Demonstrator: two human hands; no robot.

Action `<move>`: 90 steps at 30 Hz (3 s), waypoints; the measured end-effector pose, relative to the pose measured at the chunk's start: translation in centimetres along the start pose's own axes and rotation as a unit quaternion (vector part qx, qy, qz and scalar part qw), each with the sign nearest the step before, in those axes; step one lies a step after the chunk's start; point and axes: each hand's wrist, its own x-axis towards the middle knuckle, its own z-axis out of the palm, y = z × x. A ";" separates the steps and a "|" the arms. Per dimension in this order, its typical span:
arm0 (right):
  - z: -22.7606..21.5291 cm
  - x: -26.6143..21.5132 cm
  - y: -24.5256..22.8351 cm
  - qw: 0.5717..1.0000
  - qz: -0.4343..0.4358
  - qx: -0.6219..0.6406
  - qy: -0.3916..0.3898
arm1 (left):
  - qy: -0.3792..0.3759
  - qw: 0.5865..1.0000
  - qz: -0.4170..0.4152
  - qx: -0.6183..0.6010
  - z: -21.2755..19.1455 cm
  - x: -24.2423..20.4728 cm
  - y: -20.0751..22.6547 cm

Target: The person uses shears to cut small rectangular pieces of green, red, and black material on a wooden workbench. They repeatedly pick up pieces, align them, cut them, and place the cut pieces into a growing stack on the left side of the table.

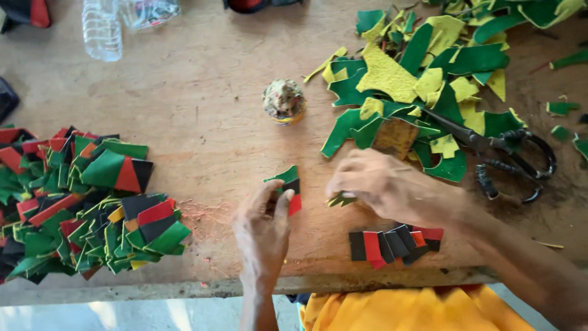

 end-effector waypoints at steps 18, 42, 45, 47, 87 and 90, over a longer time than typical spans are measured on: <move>6.2 1.1 0.9 0.988 0.093 -0.106 0.061 | 0.009 0.974 0.203 0.102 0.6 0.3 -1.5; -2.6 -10.5 0.2 0.971 0.190 -0.133 0.049 | -0.289 0.939 0.188 0.001 3.5 -2.2 3.1; -2.4 -11.4 0.1 0.963 0.244 -0.090 0.074 | -0.244 0.923 0.297 0.021 5.3 -3.6 4.4; -2.1 -11.6 0.0 0.950 0.291 -0.080 0.084 | -0.214 0.942 0.257 0.009 6.6 -3.8 4.7; 2.0 -11.7 -1.6 0.948 0.261 -0.117 0.138 | -0.360 0.924 -0.102 -0.078 3.9 -2.2 1.2; 3.1 -10.7 -1.9 0.950 0.235 -0.179 0.101 | -0.303 0.917 -0.109 -0.236 4.2 -1.1 1.5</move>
